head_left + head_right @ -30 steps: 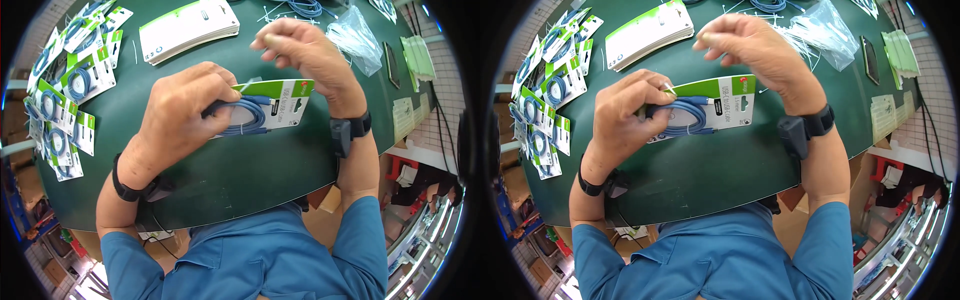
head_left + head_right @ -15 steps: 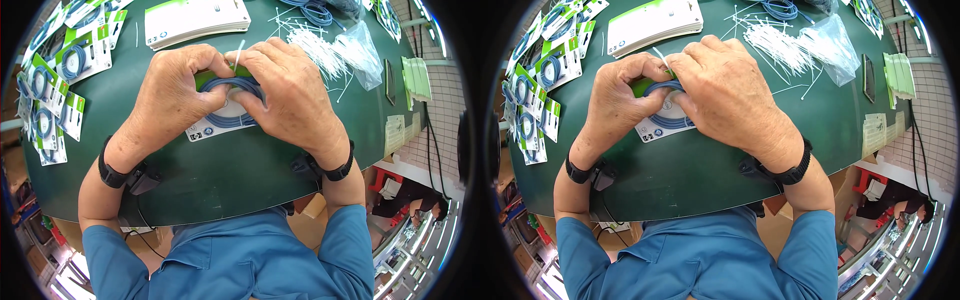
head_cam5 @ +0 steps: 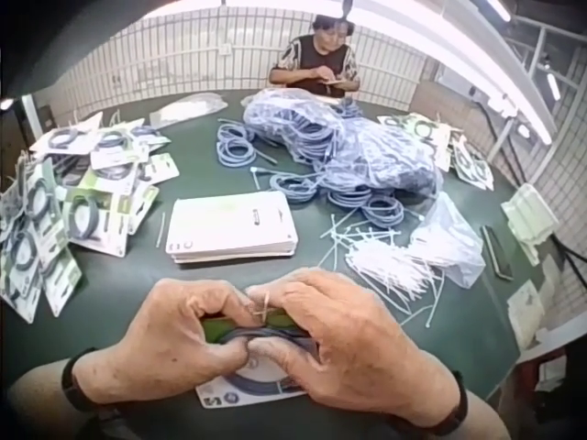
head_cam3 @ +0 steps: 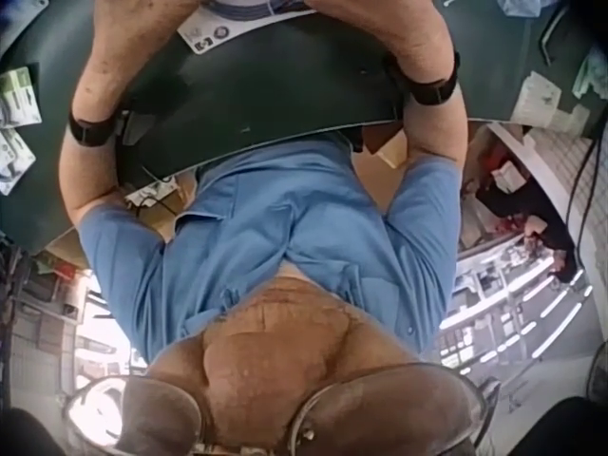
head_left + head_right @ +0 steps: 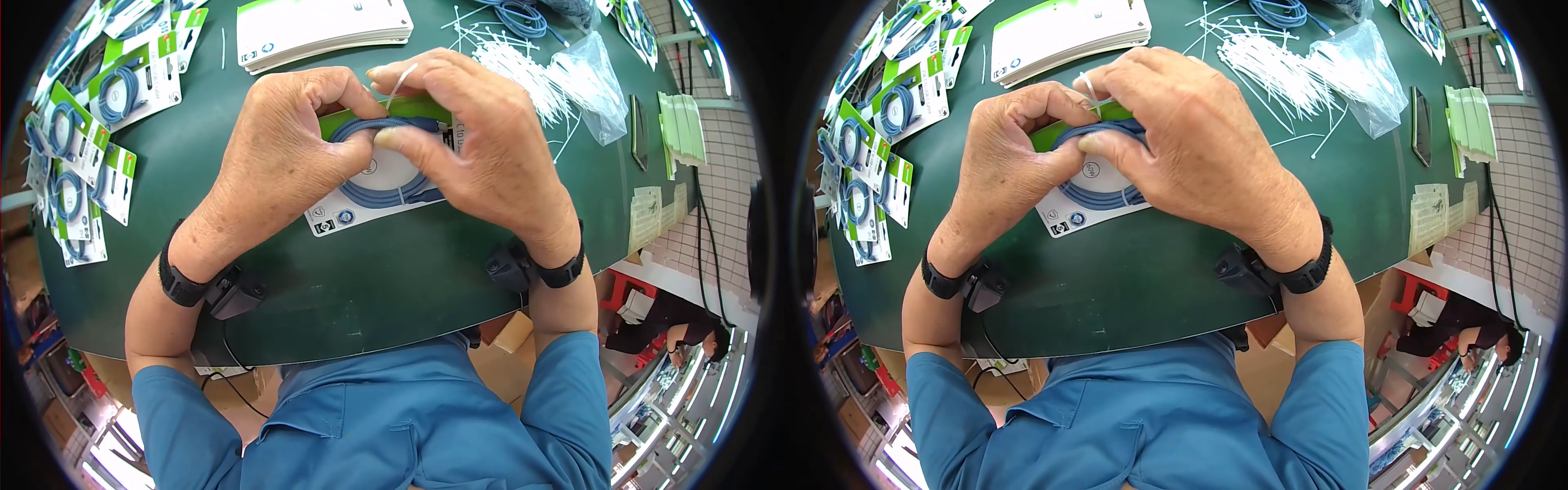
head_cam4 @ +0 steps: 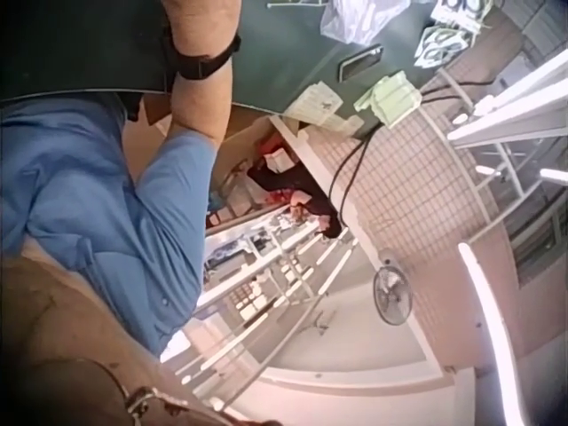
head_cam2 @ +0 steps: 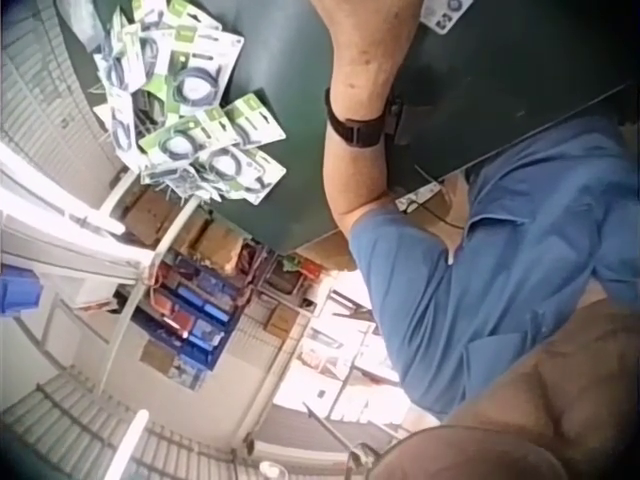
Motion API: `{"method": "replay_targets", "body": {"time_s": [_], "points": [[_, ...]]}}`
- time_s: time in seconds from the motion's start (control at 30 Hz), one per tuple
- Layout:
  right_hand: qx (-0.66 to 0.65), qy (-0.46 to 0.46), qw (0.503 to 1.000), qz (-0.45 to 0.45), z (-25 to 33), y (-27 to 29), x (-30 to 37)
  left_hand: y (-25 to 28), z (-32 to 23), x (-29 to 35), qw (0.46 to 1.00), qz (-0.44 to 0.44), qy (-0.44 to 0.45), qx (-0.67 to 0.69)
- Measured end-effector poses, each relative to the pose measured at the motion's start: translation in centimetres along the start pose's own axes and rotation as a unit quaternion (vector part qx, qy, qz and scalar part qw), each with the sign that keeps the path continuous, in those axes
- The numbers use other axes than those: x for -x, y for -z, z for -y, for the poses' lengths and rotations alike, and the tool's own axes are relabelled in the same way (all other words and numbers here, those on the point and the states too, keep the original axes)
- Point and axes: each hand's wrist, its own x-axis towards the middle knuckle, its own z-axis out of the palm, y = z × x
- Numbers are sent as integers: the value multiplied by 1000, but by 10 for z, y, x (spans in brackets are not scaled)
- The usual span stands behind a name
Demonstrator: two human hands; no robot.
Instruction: The person packages a cable by hand, placing it onto a cardboard backing and threading a plastic tie through the holes. They tighten the tie around the cable, turn the card over, and repeat the process with another cable and card.
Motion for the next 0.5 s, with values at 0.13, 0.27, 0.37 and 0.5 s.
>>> {"method": "replay_targets", "body": {"time_s": [0.13,0.27,0.37,0.5], "points": [[-43,-41,998,-7,-11,-6,3,-4,0,0,999,5,16,-29],[-74,-100,992,-34,-10,-13,7,-5,0,-3,996,45,64,-42],[-90,-87,990,-66,-17,-19,8,-8,2,-4,994,52,89,-32],[-27,148,978,-145,-52,-32,1,-13,9,-4,993,62,102,-2]]}}
